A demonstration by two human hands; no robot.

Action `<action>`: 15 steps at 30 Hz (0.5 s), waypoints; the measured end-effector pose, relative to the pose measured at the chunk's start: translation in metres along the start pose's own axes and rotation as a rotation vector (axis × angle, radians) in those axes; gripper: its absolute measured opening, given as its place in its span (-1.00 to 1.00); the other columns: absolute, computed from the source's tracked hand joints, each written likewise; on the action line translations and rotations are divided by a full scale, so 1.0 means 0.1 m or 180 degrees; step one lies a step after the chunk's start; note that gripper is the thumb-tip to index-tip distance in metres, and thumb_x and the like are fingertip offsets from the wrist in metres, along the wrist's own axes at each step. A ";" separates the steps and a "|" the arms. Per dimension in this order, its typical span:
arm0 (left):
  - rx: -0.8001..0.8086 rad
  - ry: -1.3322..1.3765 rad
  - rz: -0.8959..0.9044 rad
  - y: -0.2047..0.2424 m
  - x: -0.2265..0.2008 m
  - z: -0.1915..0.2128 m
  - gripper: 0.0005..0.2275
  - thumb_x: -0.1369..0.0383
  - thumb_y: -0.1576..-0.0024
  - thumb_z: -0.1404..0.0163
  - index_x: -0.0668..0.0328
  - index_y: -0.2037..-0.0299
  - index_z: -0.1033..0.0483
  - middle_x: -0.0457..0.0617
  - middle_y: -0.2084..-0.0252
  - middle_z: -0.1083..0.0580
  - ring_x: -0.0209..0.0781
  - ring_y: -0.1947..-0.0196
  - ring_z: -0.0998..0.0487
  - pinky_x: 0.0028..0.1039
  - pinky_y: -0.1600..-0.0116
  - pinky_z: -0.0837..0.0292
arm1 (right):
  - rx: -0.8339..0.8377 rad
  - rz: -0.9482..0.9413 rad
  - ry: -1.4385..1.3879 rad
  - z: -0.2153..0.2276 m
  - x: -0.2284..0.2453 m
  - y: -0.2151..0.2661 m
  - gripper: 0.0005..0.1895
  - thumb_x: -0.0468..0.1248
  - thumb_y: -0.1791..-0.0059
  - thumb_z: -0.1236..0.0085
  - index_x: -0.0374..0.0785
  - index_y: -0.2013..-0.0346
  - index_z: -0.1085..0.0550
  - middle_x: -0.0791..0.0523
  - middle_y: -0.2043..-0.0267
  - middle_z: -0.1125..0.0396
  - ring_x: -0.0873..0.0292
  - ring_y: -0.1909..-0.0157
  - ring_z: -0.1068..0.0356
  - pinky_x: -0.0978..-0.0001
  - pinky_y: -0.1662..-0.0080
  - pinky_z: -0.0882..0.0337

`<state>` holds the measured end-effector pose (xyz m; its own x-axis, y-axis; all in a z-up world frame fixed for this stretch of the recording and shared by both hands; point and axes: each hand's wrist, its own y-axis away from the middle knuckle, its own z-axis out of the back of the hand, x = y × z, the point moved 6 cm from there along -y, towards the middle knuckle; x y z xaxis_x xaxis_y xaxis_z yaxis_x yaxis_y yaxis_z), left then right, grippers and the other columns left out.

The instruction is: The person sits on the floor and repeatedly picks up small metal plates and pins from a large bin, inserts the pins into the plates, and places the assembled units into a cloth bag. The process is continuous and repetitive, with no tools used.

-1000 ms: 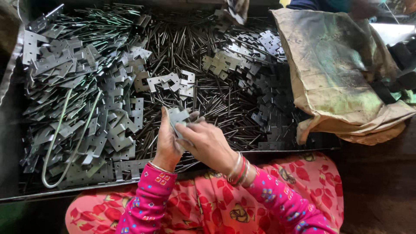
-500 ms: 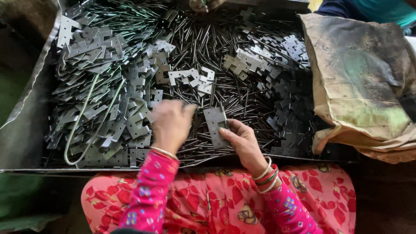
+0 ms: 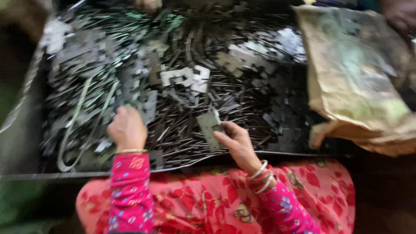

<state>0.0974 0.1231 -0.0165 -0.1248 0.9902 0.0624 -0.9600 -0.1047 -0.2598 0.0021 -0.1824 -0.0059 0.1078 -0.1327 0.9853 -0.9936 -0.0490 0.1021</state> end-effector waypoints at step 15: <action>0.1202 0.5758 0.0462 -0.07 0.00 0.62 -0.58 0.17 -0.32 0.12 0.45 -0.16 -0.32 0.26 -0.08 -0.49 0.17 0.05 -0.62 -0.11 0.10 -0.67 | -0.3335 0.1912 0.3762 3.48 1.90 -0.50 -0.79 -0.32 -0.03 -0.28 -0.31 0.05 -0.58 0.02 0.13 -0.53 0.16 0.17 -0.54 0.30 0.12 -0.52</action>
<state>0.0888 0.1182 0.0455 -0.0582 -0.1737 -0.9831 -0.9974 0.0520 0.0498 0.0846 -0.5501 0.1286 0.1322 0.8967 0.4224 -0.5280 0.4243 -0.7357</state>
